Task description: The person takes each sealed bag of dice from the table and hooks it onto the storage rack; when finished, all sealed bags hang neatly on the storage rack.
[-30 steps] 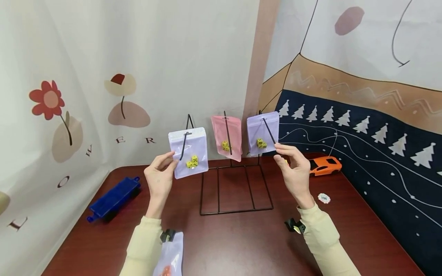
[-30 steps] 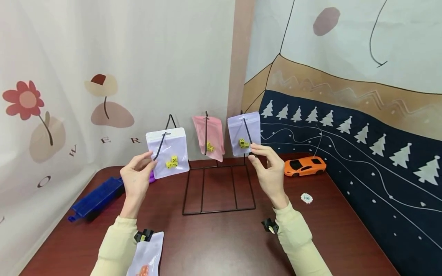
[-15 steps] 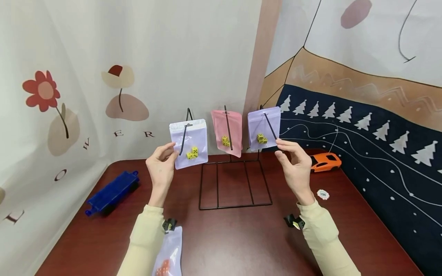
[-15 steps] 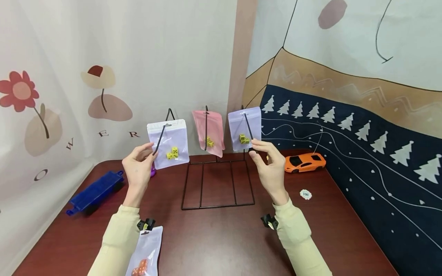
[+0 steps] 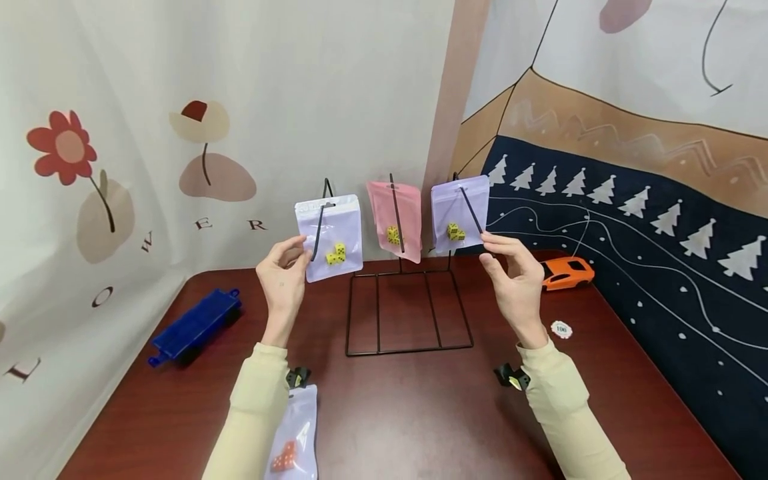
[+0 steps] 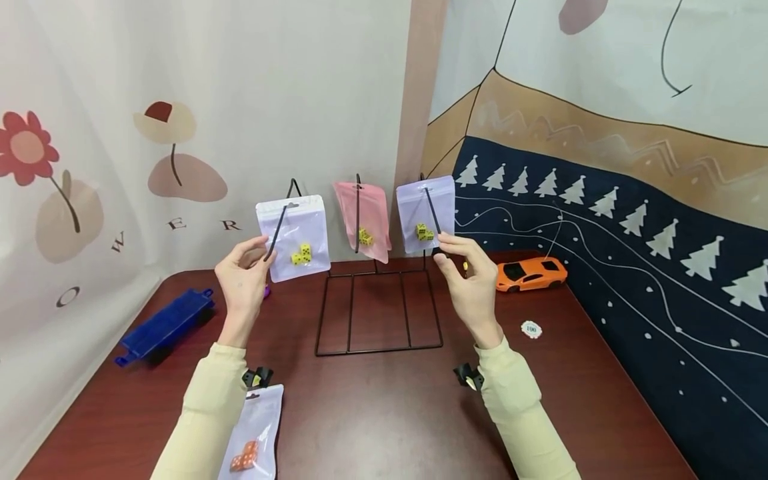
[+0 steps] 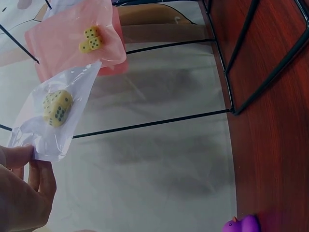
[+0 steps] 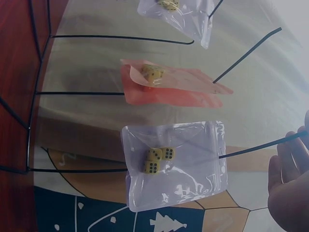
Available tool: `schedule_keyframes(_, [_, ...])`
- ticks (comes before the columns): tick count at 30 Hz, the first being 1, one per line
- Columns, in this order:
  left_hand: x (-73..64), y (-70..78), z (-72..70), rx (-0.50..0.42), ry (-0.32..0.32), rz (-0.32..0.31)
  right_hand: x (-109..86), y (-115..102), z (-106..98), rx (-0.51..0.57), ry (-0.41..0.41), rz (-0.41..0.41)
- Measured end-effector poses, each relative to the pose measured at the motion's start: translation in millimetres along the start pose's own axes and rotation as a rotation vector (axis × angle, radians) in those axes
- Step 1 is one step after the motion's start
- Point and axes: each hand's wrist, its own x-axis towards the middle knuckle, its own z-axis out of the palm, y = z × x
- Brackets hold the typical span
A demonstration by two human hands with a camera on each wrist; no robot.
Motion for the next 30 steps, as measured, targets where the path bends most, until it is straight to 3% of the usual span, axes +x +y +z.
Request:
schedule_keyframes(14, [5.9, -1.4, 2.6, 0.067, 0.011, -0.05, 2.5, -2, 1, -0.016, -0.004, 0.01])
schedule_keyframes(30, [14.7, -1.1, 6.6, 0.071, -0.002, -0.106, 2.8, -1, 2, -0.018, 0.008, 0.018])
